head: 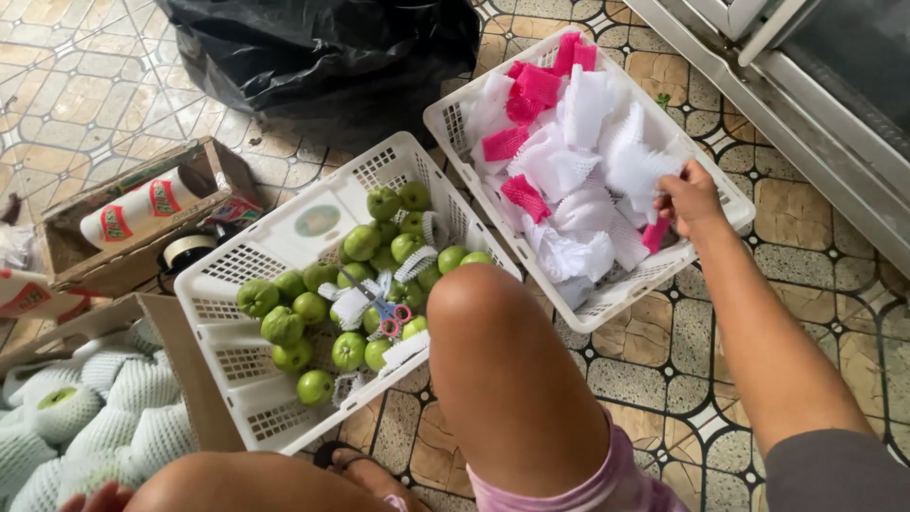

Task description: A person is manually wrapping guavas in protective foam nets, trimming the nets with scissors, and packing them into a cardboard box.

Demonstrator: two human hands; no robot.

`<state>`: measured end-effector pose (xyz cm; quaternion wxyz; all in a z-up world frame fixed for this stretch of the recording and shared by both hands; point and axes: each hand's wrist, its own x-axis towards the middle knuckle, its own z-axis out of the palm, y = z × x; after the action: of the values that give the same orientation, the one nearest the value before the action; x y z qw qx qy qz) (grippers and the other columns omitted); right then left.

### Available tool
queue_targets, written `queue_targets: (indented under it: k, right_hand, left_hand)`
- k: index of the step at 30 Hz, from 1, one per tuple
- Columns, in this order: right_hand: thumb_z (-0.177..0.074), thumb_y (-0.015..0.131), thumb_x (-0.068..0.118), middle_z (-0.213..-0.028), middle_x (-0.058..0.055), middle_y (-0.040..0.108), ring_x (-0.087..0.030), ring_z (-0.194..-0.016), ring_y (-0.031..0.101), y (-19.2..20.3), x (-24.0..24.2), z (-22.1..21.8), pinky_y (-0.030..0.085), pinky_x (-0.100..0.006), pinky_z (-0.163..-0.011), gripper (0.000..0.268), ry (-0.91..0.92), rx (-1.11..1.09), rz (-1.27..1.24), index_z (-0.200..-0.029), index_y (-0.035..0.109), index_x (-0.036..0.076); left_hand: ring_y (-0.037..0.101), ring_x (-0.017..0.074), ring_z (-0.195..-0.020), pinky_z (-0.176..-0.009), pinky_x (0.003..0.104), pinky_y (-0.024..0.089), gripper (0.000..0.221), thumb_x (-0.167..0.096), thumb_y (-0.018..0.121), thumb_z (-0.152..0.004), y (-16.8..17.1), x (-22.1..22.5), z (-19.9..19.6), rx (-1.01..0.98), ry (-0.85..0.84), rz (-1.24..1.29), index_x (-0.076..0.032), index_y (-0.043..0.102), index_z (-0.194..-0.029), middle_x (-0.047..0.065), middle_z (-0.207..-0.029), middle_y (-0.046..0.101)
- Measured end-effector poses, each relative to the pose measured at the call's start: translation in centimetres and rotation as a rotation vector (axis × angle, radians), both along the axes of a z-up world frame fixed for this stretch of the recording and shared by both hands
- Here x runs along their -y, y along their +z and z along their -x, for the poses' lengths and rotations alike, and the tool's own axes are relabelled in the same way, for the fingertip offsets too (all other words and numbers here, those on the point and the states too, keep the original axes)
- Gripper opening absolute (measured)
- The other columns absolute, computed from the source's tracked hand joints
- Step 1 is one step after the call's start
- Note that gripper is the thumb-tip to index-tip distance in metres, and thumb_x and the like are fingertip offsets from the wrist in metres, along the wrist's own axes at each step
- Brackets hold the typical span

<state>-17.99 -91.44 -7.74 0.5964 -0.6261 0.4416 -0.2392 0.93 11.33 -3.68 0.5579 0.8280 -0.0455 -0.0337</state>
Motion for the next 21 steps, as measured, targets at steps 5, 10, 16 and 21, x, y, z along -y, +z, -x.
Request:
queue_targets:
  k: [5,10,16,21]
  right_hand:
    - [-0.094,0.07,0.013,-0.109,-0.019,0.061,-0.019,-0.076,0.064,3.9,-3.5,0.4,0.06,-0.027,-0.065,0.066,0.283,-0.054,-0.168,-0.146,0.03,0.007]
    - [-0.097,0.055,0.043,-0.077,-0.001,0.058,-0.011,-0.051,0.045,0.0,-0.1,0.6,0.027,-0.029,-0.037,0.03,-0.052,-0.285,-0.112,-0.103,0.063,0.014]
    - [-0.114,0.074,0.029,-0.113,-0.035,0.054,-0.047,-0.087,0.057,1.8,0.3,-0.2,0.052,-0.05,-0.077,0.036,0.199,-0.445,1.185,-0.122,0.079,-0.006]
    - [-0.116,0.058,0.011,-0.101,-0.006,0.063,-0.013,-0.078,0.057,20.9,-16.8,-7.2,0.05,-0.024,-0.07,0.017,0.568,0.096,0.311,-0.127,0.063,-0.001]
  left_hand:
    - [0.062,0.0335,-0.117,-0.104,0.041,0.051,0.039,0.013,0.045,-0.101,7.9,12.1,5.6,0.075,0.029,-0.042,0.012,0.053,-0.14,0.026,-0.127,0.063]
    - [0.059,0.0291,-0.121,-0.1,0.038,0.049,0.038,-0.004,0.04,-0.102,26.0,29.6,12.2,-0.11,0.221,0.335,0.002,0.044,-0.139,0.02,-0.138,0.056]
    - [0.062,0.0234,-0.111,-0.098,0.032,0.051,0.037,-0.003,0.054,-0.098,28.8,33.3,7.9,0.175,-0.247,0.244,0.001,0.047,-0.134,0.018,-0.128,0.06]
    - [0.069,0.027,-0.102,-0.086,0.033,0.062,0.032,-0.012,0.06,-0.096,25.6,38.3,3.6,0.197,-0.368,0.211,0.004,0.056,-0.123,0.022,-0.116,0.066]
